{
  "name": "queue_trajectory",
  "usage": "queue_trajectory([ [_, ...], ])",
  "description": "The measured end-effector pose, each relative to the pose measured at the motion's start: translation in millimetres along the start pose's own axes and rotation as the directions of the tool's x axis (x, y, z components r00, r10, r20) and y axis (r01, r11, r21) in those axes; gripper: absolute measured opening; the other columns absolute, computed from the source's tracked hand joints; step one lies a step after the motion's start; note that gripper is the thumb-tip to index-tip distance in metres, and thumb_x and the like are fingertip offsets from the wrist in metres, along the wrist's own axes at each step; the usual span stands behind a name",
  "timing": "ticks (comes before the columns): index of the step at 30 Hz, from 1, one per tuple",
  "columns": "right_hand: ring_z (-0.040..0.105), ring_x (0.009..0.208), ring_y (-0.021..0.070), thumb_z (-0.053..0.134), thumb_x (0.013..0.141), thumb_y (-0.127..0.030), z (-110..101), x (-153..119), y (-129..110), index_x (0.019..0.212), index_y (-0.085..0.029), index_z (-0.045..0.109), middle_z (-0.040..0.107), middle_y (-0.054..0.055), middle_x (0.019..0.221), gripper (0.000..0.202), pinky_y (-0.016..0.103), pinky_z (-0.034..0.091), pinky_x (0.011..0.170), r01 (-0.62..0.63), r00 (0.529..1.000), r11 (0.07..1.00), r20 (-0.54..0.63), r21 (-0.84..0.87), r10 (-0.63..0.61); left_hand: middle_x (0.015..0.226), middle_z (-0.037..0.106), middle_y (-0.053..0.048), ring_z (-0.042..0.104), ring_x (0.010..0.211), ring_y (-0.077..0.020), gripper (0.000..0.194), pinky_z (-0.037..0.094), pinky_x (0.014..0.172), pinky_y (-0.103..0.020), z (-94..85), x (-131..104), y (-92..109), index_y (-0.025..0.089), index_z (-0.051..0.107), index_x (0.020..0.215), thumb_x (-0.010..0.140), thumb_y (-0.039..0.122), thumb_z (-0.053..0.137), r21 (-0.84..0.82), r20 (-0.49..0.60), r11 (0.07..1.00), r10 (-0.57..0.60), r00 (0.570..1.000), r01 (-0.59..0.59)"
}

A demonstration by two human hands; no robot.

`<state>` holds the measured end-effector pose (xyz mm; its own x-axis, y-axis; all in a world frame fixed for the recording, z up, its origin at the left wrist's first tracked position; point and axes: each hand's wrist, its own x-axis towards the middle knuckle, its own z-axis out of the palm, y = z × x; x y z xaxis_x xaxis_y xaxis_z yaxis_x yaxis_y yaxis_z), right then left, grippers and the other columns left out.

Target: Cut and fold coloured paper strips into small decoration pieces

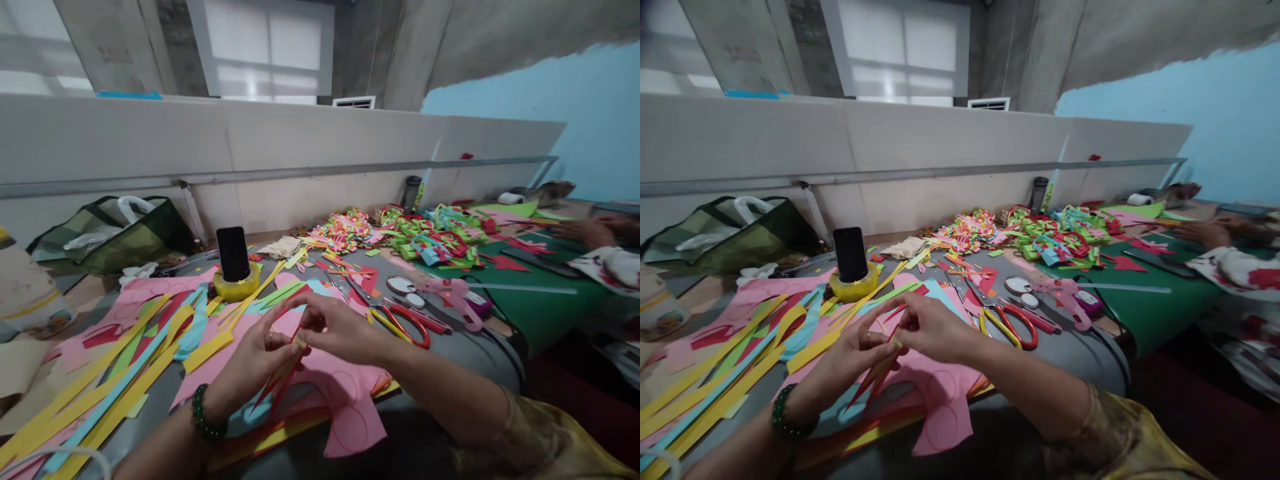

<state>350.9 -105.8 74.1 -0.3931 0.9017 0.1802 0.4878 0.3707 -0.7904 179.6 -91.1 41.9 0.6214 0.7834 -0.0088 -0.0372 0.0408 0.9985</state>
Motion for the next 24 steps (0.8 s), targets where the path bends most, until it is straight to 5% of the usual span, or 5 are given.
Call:
queue_trajectory([
  [6, 0.046, 0.048, 0.0058, 0.057, 0.073, -0.013, -31, 45, 39, 0.111, -0.012, 0.050, 0.055, -0.005, 0.061, 0.039, 0.017, 0.037, 0.044, -0.215, 0.973, 0.976, -0.095, -0.036, 0.210, 0.077, 0.070, -0.007, 0.065, 0.068, -0.0197, 0.084, 0.046, 0.061, -0.028, -34.0, 11, 1, 0.011, 0.025, 0.138, 0.069, 0.035, 0.068, 0.175, -0.168, 0.983, -0.016, 0.986, 0.046],
  [14, 0.059, 0.063, 0.0151, 0.060, 0.070, -0.017, -29, 49, 77, 0.101, -0.018, 0.061, 0.067, 0.003, 0.082, 0.031, 0.023, 0.041, 0.055, -0.365, 0.922, 0.865, -0.267, -0.344, 0.282, 0.098, 0.065, -0.011, 0.062, 0.084, -0.0210, 0.062, 0.047, 0.070, -0.032, -63.3, 25, -13, 0.013, 0.041, 0.128, 0.075, 0.041, 0.058, 0.503, -0.375, 0.864, 0.226, 0.899, -0.008],
  [20, 0.059, 0.085, 0.0195, 0.049, 0.080, -0.022, -44, 39, 74, 0.105, -0.019, 0.061, 0.067, 0.006, 0.091, 0.028, 0.025, 0.040, 0.067, -0.415, 0.878, 0.759, -0.440, -0.501, 0.190, 0.088, 0.066, -0.008, 0.059, 0.076, -0.0194, 0.038, 0.046, 0.071, -0.032, -78.9, 26, -8, 0.013, 0.062, 0.101, 0.076, 0.041, 0.054, 0.649, -0.403, 0.761, 0.353, 0.844, -0.009],
  [24, 0.060, 0.082, 0.0172, 0.053, 0.079, -0.026, -65, 31, 47, 0.097, -0.021, 0.065, 0.068, 0.004, 0.091, 0.023, 0.022, 0.038, 0.064, -0.338, 0.933, 0.682, -0.324, -0.649, 0.153, 0.085, 0.067, -0.007, 0.059, 0.072, -0.0188, 0.040, 0.046, 0.063, -0.030, -81.6, 27, -6, 0.013, 0.063, 0.098, 0.073, 0.044, 0.057, 0.561, -0.467, 0.828, 0.304, 0.830, 0.012],
])
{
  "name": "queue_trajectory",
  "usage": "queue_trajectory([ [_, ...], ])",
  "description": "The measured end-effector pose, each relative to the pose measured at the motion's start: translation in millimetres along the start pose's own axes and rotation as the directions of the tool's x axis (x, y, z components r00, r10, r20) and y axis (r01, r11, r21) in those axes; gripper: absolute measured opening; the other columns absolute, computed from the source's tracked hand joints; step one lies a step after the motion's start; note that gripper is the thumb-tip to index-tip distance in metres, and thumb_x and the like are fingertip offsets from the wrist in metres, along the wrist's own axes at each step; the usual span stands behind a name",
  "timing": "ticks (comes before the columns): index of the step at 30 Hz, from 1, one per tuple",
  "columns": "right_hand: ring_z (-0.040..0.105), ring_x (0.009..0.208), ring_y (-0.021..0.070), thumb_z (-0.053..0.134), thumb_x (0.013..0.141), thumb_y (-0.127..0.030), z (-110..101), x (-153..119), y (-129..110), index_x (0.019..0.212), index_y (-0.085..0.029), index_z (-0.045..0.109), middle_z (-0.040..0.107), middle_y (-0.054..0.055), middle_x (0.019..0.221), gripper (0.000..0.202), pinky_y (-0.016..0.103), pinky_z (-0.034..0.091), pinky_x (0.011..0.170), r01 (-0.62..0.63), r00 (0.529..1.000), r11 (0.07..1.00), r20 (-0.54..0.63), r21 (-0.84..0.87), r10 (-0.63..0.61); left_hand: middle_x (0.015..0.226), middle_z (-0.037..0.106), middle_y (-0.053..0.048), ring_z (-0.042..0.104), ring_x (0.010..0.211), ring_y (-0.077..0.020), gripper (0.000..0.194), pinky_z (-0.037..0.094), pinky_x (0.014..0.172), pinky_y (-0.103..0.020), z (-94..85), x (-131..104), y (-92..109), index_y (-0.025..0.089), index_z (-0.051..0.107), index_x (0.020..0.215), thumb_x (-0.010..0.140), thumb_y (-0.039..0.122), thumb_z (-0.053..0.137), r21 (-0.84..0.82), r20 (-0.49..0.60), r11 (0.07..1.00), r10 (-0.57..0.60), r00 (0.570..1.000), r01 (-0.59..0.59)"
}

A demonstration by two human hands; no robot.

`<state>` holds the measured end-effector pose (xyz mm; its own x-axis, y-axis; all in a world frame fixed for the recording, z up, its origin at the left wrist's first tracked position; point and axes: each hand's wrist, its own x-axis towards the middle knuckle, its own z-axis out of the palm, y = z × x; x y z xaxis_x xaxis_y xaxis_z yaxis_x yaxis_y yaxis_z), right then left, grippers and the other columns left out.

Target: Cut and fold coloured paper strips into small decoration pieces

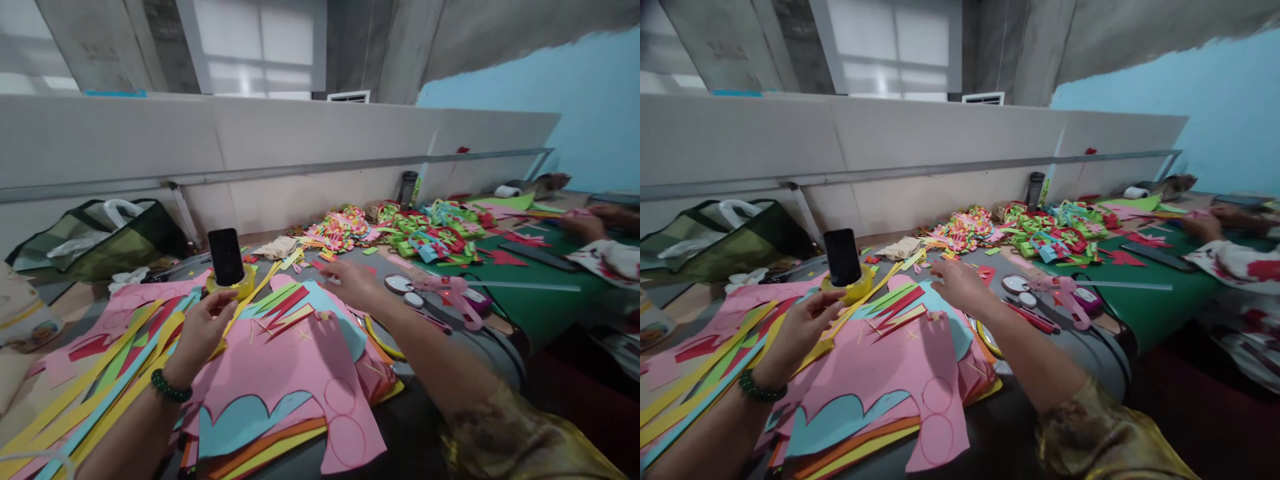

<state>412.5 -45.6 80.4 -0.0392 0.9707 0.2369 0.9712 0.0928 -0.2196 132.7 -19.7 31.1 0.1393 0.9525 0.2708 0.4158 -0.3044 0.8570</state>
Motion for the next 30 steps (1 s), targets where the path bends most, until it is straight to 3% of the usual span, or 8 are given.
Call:
queue_trajectory([
  [5, 0.062, 0.079, 0.0208, 0.046, 0.084, -0.020, -13, 39, -16, 0.080, -0.014, 0.068, 0.068, 0.012, 0.082, 0.023, 0.025, 0.040, 0.063, 0.142, 0.981, 0.936, 0.173, -0.323, -0.089, 0.083, 0.067, -0.006, 0.058, 0.067, -0.0168, 0.040, 0.045, 0.057, -0.026, 7.3, -1, 2, 0.013, 0.065, 0.095, 0.069, 0.043, 0.061, -0.135, -0.019, 0.989, -0.056, 0.998, 0.053],
  [11, 0.058, 0.096, 0.0204, 0.053, 0.087, -0.028, 47, 113, -27, 0.109, -0.013, 0.057, 0.059, 0.010, 0.109, 0.027, 0.038, 0.048, 0.080, 0.264, 0.952, 0.876, 0.252, -0.402, -0.172, 0.078, 0.068, -0.005, 0.059, 0.069, -0.0179, 0.024, 0.045, 0.062, -0.027, 14.5, 0, -5, 0.016, 0.068, 0.086, 0.070, 0.034, 0.064, -0.170, -0.081, 0.985, 0.027, 0.996, -0.041],
  [15, 0.057, 0.096, 0.0197, 0.053, 0.087, -0.031, 78, 131, -29, 0.116, -0.015, 0.052, 0.055, 0.009, 0.115, 0.033, 0.040, 0.049, 0.080, 0.360, 0.919, 0.834, 0.313, -0.418, -0.240, 0.072, 0.067, -0.004, 0.060, 0.068, -0.0192, 0.017, 0.044, 0.062, -0.027, 17.2, 2, -7, 0.017, 0.068, 0.081, 0.071, 0.030, 0.063, -0.178, -0.109, 0.981, 0.051, 0.993, -0.070],
  [18, 0.057, 0.096, 0.0196, 0.053, 0.087, -0.031, 83, 133, -27, 0.115, -0.014, 0.052, 0.055, 0.009, 0.115, 0.032, 0.039, 0.049, 0.080, 0.387, 0.912, 0.819, 0.308, -0.424, -0.272, 0.073, 0.068, -0.005, 0.060, 0.068, -0.0191, 0.016, 0.044, 0.064, -0.028, 18.7, 1, -6, 0.018, 0.069, 0.081, 0.071, 0.029, 0.062, -0.187, -0.115, 0.979, 0.063, 0.991, -0.083],
  [22, 0.056, 0.098, 0.0212, 0.052, 0.088, -0.026, 65, 134, -24, 0.110, -0.012, 0.056, 0.058, 0.011, 0.110, 0.026, 0.039, 0.049, 0.080, 0.381, 0.924, 0.832, 0.208, -0.404, -0.322, 0.073, 0.067, -0.004, 0.058, 0.066, -0.0176, 0.018, 0.044, 0.061, -0.027, 19.3, -1, -2, 0.017, 0.069, 0.081, 0.071, 0.031, 0.062, -0.226, -0.087, 0.973, 0.032, 0.996, -0.051],
  [25, 0.052, 0.105, 0.0256, 0.044, 0.087, -0.010, 36, 127, -30, 0.096, -0.007, 0.062, 0.062, 0.017, 0.101, 0.020, 0.038, 0.045, 0.085, 0.378, 0.923, 0.858, 0.077, -0.347, -0.376, 0.073, 0.064, -0.004, 0.056, 0.062, -0.0140, 0.024, 0.042, 0.054, -0.023, 18.2, -4, 3, 0.015, 0.068, 0.085, 0.072, 0.035, 0.062, -0.373, 0.031, 0.922, -0.097, 0.995, 0.101],
  [27, 0.050, 0.109, 0.0237, 0.038, 0.088, -0.009, 18, 110, -40, 0.100, -0.008, 0.061, 0.061, 0.017, 0.107, 0.025, 0.037, 0.041, 0.090, 0.396, 0.909, 0.870, -0.013, -0.293, -0.418, 0.078, 0.063, -0.004, 0.054, 0.060, -0.0107, 0.032, 0.040, 0.050, -0.020, 16.7, -6, 9, 0.014, 0.068, 0.088, 0.074, 0.042, 0.062, -0.511, 0.150, 0.828, -0.179, 0.972, 0.231],
  [30, 0.052, 0.108, 0.0157, 0.037, 0.089, -0.013, 2, 63, -60, 0.100, -0.017, 0.059, 0.061, 0.008, 0.112, 0.025, 0.030, 0.040, 0.093, 0.509, 0.841, 0.843, -0.106, -0.176, -0.530, 0.086, 0.062, -0.006, 0.051, 0.057, -0.0067, 0.044, 0.039, 0.047, -0.016, 14.7, -11, 18, 0.014, 0.068, 0.093, 0.074, 0.053, 0.059, -0.711, 0.348, 0.576, -0.210, 0.914, 0.403],
])
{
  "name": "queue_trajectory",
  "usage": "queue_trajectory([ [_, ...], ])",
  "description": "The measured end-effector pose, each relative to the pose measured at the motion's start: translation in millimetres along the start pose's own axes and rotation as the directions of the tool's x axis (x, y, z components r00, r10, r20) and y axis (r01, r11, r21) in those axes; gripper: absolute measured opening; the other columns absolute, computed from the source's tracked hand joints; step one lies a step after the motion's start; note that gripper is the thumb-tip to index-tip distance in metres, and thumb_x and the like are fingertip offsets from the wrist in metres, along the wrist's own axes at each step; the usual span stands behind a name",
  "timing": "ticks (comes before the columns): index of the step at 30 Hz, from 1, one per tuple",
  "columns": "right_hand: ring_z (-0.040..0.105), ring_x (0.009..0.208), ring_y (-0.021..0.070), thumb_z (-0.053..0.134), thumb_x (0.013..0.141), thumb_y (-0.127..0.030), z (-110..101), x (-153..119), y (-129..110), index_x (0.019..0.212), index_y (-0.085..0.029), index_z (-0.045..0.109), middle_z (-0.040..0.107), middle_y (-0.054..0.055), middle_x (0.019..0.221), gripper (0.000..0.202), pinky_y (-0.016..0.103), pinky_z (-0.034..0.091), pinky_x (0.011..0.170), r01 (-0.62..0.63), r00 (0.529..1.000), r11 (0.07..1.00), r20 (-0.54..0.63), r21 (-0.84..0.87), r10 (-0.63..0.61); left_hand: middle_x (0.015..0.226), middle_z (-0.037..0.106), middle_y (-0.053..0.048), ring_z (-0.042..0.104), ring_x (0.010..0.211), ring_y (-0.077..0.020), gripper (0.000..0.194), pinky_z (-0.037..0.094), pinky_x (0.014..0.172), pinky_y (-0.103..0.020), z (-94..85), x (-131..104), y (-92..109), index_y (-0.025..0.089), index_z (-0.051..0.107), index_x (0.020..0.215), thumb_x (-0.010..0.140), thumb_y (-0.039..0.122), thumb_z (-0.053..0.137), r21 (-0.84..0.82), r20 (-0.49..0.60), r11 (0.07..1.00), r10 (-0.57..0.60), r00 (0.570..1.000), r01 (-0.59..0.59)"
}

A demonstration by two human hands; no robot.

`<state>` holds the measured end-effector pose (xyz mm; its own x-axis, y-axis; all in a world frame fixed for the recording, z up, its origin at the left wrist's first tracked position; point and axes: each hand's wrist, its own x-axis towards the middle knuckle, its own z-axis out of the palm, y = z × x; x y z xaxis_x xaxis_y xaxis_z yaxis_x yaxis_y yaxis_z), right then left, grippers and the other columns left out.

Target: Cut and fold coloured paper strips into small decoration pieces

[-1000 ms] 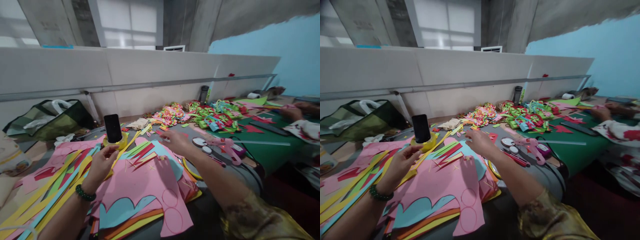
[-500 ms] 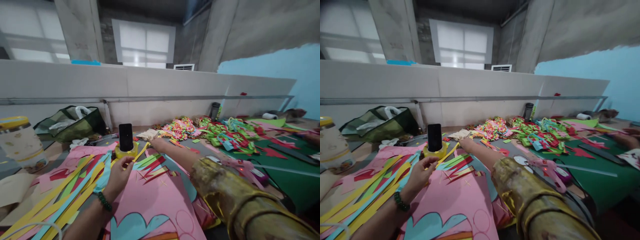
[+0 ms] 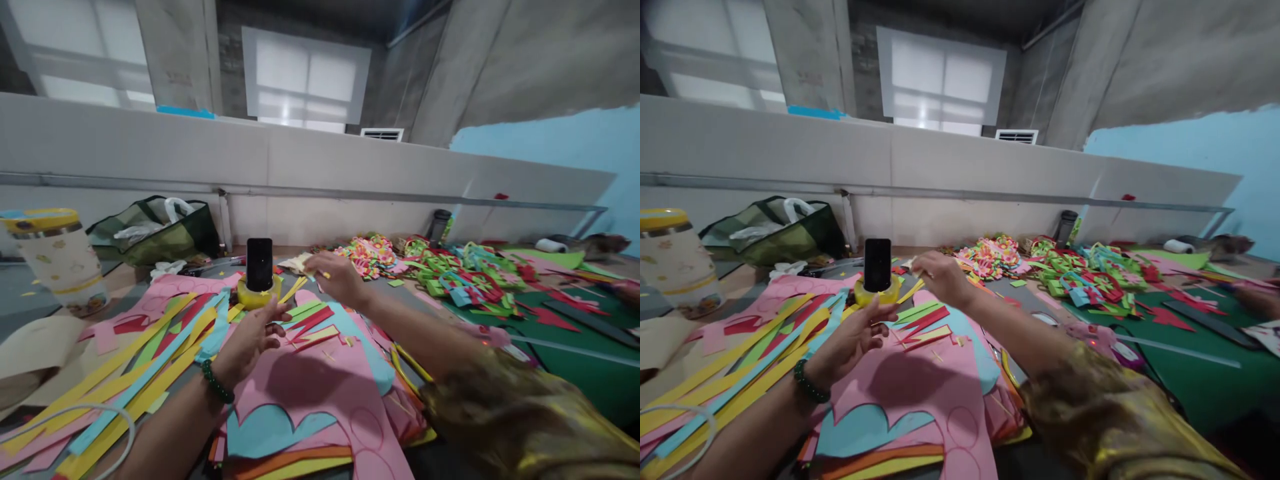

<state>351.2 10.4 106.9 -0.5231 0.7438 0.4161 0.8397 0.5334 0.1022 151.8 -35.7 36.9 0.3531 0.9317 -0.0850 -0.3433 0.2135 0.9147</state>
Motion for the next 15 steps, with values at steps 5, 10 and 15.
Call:
queue_trajectory([
  [5, 0.061, 0.094, 0.0139, 0.041, 0.083, -0.008, -11, -58, -51, 0.082, -0.020, 0.061, 0.067, 0.007, 0.100, 0.024, 0.028, 0.048, 0.081, 0.371, 0.925, 0.802, -0.266, 0.467, -0.272, 0.073, 0.061, -0.001, 0.053, 0.059, -0.0067, 0.027, 0.041, 0.051, -0.016, 8.0, -9, -2, 0.015, 0.068, 0.084, 0.070, 0.038, 0.070, -0.228, 0.102, 0.973, -0.012, 0.995, 0.035],
  [10, 0.059, 0.099, 0.0182, 0.044, 0.079, -0.011, -6, -74, -52, 0.080, -0.020, 0.061, 0.064, 0.008, 0.106, 0.019, 0.033, 0.047, 0.084, 0.188, 0.966, 0.729, -0.257, 0.659, -0.017, 0.067, 0.062, 0.000, 0.055, 0.061, -0.0084, 0.022, 0.042, 0.055, -0.019, 14.2, -13, -11, 0.013, 0.067, 0.076, 0.066, 0.031, 0.073, -0.123, 0.077, 0.992, 0.049, 0.996, -0.039],
  [15, 0.060, 0.074, 0.0159, 0.053, 0.082, -0.032, 11, -66, -53, 0.100, -0.018, 0.054, 0.064, 0.004, 0.083, 0.024, 0.028, 0.048, 0.064, -0.229, 0.947, 0.480, 0.079, 0.847, 0.313, 0.064, 0.059, -0.001, 0.054, 0.060, -0.0094, 0.021, 0.043, 0.058, -0.021, 17.9, -14, -14, 0.012, 0.067, 0.069, 0.064, 0.031, 0.074, -0.088, 0.023, 0.996, 0.029, 0.999, -0.027],
])
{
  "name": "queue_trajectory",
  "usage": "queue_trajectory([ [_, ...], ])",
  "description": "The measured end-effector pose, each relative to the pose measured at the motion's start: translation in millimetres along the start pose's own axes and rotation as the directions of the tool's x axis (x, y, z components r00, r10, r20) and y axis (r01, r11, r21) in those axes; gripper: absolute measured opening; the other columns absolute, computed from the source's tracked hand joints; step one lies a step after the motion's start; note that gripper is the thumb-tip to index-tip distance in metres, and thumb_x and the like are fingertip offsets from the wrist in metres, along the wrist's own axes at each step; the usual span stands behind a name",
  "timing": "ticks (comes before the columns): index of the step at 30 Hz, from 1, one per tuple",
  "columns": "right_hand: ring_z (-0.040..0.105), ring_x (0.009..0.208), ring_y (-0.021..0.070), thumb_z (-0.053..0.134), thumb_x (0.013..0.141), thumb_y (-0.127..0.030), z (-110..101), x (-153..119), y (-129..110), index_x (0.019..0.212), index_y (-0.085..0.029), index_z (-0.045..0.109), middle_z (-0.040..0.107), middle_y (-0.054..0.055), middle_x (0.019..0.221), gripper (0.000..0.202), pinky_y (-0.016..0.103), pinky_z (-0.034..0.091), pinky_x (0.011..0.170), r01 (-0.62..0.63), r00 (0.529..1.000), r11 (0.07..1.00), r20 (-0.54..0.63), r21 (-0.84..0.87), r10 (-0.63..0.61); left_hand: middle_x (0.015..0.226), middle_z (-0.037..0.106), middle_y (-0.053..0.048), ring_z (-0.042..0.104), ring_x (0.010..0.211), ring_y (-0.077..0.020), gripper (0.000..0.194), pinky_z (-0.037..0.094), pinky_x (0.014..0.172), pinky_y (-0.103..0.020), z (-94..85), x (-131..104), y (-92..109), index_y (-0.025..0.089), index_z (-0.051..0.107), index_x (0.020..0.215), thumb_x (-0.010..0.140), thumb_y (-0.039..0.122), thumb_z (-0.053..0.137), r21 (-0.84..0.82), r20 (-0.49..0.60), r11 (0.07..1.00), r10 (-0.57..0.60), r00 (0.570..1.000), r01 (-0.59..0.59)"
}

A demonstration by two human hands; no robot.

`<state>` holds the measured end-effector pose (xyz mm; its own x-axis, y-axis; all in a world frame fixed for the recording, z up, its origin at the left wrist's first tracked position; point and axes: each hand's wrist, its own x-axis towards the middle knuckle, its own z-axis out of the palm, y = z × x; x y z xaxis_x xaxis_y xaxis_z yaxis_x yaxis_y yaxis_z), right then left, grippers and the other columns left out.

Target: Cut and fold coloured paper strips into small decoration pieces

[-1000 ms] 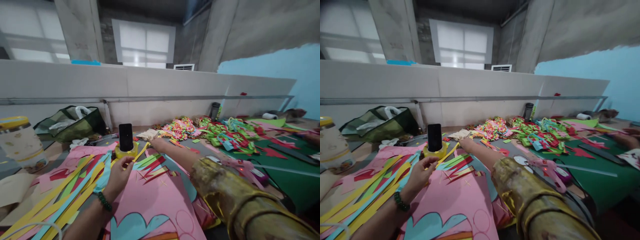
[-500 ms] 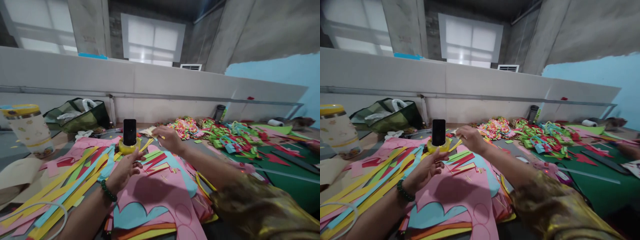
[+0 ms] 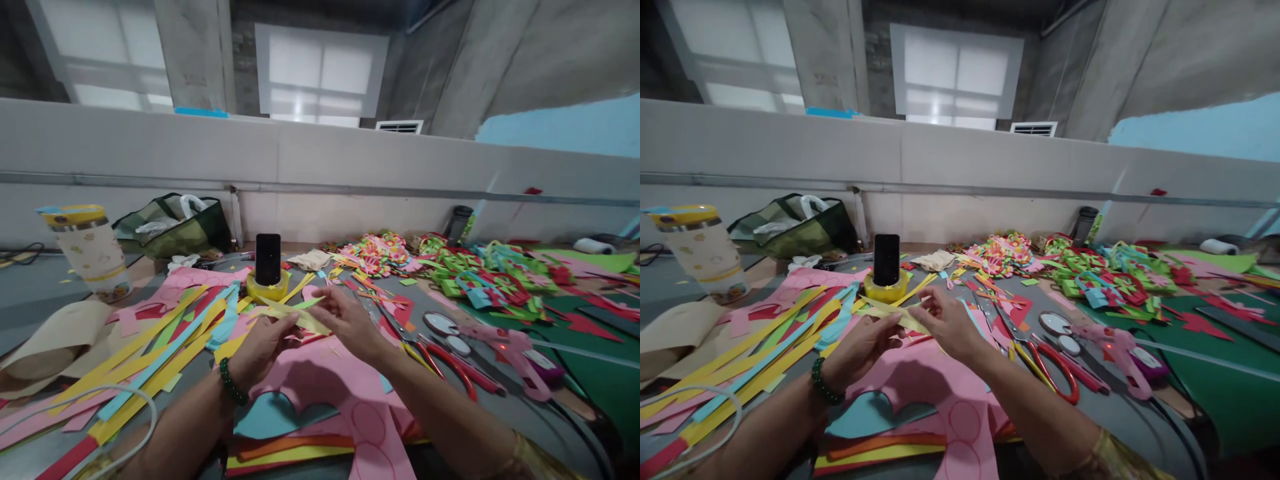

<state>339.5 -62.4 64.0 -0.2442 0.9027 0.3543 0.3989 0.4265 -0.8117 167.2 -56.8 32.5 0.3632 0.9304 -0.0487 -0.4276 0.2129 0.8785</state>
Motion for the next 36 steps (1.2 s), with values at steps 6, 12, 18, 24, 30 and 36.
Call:
queue_trajectory([
  [6, 0.059, 0.063, 0.0125, 0.066, 0.071, -0.038, 10, 1, 23, 0.091, -0.016, 0.054, 0.061, -0.001, 0.068, 0.031, 0.027, 0.047, 0.061, -0.169, 0.985, 0.938, 0.092, 0.303, 0.148, 0.070, 0.059, 0.000, 0.048, 0.061, -0.0081, 0.019, 0.040, 0.056, -0.020, 1.6, -4, 4, 0.014, 0.070, 0.080, 0.065, 0.026, 0.073, 0.073, 0.108, 0.997, 0.019, 0.994, -0.027],
  [12, 0.059, 0.058, 0.0112, 0.071, 0.067, -0.036, 7, -2, 24, 0.091, -0.015, 0.054, 0.061, -0.003, 0.064, 0.036, 0.028, 0.049, 0.062, -0.259, 0.965, 0.866, 0.160, 0.427, 0.210, 0.069, 0.060, 0.000, 0.050, 0.063, -0.0090, 0.020, 0.041, 0.061, -0.021, -1.5, 1, -1, 0.016, 0.072, 0.083, 0.068, 0.028, 0.072, 0.135, 0.090, 0.991, -0.006, 0.996, -0.006],
  [18, 0.060, 0.058, 0.0112, 0.067, 0.072, -0.040, 10, -2, 21, 0.086, -0.014, 0.059, 0.062, -0.001, 0.063, 0.031, 0.026, 0.048, 0.058, -0.277, 0.954, 0.877, 0.218, 0.391, 0.205, 0.057, 0.056, 0.002, 0.047, 0.054, -0.0061, 0.016, 0.037, 0.053, -0.018, -5.2, 8, -7, 0.014, 0.070, 0.069, 0.066, 0.029, 0.074, 0.124, -0.015, 0.991, 0.053, 0.999, -0.050],
  [24, 0.059, 0.060, 0.0122, 0.067, 0.071, -0.040, 10, -6, 17, 0.081, -0.013, 0.068, 0.064, 0.002, 0.068, 0.029, 0.025, 0.048, 0.057, -0.292, 0.943, 0.925, 0.236, 0.242, 0.236, 0.056, 0.056, 0.001, 0.048, 0.055, -0.0070, 0.022, 0.039, 0.055, -0.019, -1.6, 7, -5, 0.012, 0.067, 0.058, 0.067, 0.031, 0.073, 0.174, -0.045, 0.982, 0.078, 0.996, -0.069],
  [30, 0.059, 0.053, 0.0105, 0.068, 0.069, -0.041, 5, -2, 18, 0.072, -0.012, 0.067, 0.065, 0.002, 0.062, 0.029, 0.025, 0.047, 0.055, -0.373, 0.923, 0.871, 0.222, 0.321, 0.313, 0.059, 0.061, -0.001, 0.054, 0.057, -0.0085, 0.024, 0.044, 0.060, -0.021, -4.6, 9, -6, 0.012, 0.070, 0.070, 0.066, 0.035, 0.073, 0.132, -0.089, 0.991, 0.021, 0.996, -0.009],
  [36, 0.060, 0.052, 0.0096, 0.065, 0.071, -0.046, 4, 0, 21, 0.069, -0.012, 0.062, 0.066, 0.003, 0.063, 0.035, 0.021, 0.043, 0.052, -0.447, 0.879, 0.855, 0.307, 0.262, 0.365, 0.053, 0.061, -0.002, 0.054, 0.051, -0.0078, 0.028, 0.043, 0.054, -0.019, -4.4, 9, -6, 0.010, 0.070, 0.068, 0.064, 0.037, 0.074, 0.147, -0.133, 0.989, 0.027, 0.991, -0.007],
])
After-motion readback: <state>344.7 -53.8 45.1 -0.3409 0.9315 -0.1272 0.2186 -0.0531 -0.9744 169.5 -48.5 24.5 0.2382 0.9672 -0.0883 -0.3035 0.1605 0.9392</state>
